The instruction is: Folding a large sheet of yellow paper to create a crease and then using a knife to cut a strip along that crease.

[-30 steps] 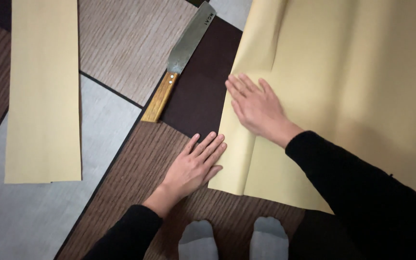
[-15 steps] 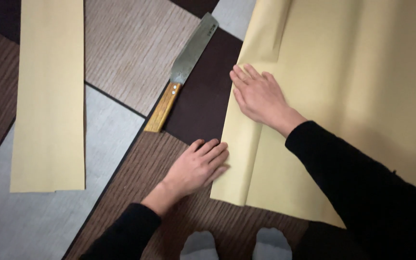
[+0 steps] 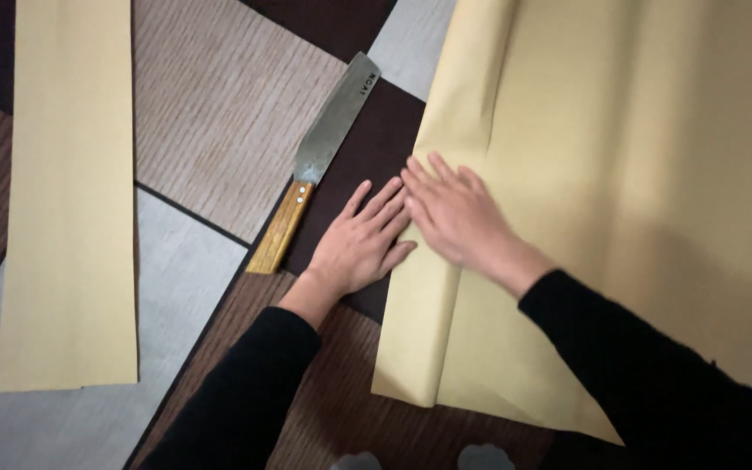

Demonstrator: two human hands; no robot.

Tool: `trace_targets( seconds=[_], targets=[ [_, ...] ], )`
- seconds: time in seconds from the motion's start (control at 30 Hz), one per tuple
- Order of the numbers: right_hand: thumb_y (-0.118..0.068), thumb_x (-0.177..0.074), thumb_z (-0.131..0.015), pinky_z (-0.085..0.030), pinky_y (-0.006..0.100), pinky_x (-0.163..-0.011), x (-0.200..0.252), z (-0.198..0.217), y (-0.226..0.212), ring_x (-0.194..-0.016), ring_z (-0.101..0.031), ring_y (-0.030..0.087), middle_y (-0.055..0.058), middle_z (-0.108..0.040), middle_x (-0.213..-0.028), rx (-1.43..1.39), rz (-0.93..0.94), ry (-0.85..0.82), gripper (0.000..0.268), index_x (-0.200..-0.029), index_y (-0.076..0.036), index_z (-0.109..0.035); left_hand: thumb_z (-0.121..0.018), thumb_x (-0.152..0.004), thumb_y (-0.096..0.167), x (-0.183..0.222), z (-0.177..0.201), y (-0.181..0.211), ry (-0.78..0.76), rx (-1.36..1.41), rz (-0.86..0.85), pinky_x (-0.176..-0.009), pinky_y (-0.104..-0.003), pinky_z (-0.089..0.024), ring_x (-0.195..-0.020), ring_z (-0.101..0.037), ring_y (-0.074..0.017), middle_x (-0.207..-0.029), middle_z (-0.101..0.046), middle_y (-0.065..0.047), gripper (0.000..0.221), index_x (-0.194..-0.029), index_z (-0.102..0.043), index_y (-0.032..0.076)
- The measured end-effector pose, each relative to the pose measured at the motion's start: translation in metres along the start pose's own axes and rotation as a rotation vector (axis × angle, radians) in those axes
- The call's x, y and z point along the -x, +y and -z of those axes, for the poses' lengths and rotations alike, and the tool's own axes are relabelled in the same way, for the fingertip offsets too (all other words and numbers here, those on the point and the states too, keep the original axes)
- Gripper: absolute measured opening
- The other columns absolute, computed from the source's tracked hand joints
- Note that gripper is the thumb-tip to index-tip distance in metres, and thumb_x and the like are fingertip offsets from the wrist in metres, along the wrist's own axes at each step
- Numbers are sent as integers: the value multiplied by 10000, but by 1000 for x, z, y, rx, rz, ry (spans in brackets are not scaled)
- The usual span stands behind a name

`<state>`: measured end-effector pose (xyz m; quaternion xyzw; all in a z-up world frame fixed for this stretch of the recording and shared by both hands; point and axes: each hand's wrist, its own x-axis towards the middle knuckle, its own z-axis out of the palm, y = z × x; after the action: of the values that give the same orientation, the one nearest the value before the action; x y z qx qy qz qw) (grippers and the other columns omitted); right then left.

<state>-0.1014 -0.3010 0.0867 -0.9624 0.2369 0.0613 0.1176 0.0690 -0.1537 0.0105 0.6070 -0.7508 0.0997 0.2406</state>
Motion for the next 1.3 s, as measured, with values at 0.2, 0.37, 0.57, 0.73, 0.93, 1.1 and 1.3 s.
trace_targets(
  seconds=[0.2,0.37,0.57,0.73,0.93,1.1,1.3],
  targets=[
    [-430,-1226,-359,-368,571,-1306,0,-27,14,-1689,-412,285,29,-523,-1799,120,44,163,586,-1737,-201,-532,-579,-1157,534,-1,-5,-2,4,18,6,-1384,-589,-269,-1670,-472,-293,-1741,-574,-132,644,-1632,-629,102],
    [-403,-1221,-382,-381,574,-1295,-30,-22,32,-1673,-432,301,39,-527,-1798,153,33,215,583,-1747,-199,-530,-577,-1156,519,-3,3,0,-8,44,24,-1386,-581,-277,-1674,-469,-275,-1763,-553,-116,678,-1702,-559,117],
    [-398,-1245,-337,-370,581,-1304,-73,-14,58,-1675,-432,320,71,-516,-1806,144,13,236,593,-1766,-179,-514,-567,-1157,512,-3,6,1,-15,62,42,-1394,-579,-266,-1683,-458,-263,-1789,-527,-101,681,-1717,-541,126],
    [-434,-1253,-311,-357,571,-1316,-95,-8,70,-1696,-394,314,82,-493,-1820,137,-1,249,619,-1763,-151,-518,-556,-1161,506,-3,4,1,-20,66,46,-1394,-577,-264,-1691,-446,-262,-1800,-514,-97,677,-1726,-528,133],
    [-388,-1228,-402,-413,607,-1270,-70,-14,38,-1649,-468,399,206,-537,-1766,169,14,283,612,-1717,-53,-552,-511,-1180,534,-1,1,1,-40,71,45,-1395,-578,-238,-1696,-427,-260,-1799,-507,-101,692,-1751,-496,143],
    [-389,-1192,-446,-355,576,-1321,-37,-26,16,-1668,-437,411,243,-494,-1783,169,11,246,654,-1712,0,-521,-510,-1183,533,-2,3,0,-60,62,47,-1398,-576,-240,-1686,-443,-273,-1768,-542,-115,674,-1718,-537,125],
    [-383,-1223,-385,-339,598,-1331,-80,-13,48,-1686,-409,394,211,-471,-1808,126,-10,242,645,-1758,-35,-473,-536,-1170,502,-6,8,2,-62,79,53,-1390,-589,-248,-1682,-450,-286,-1775,-536,-129,666,-1711,-542,114]
  ],
)
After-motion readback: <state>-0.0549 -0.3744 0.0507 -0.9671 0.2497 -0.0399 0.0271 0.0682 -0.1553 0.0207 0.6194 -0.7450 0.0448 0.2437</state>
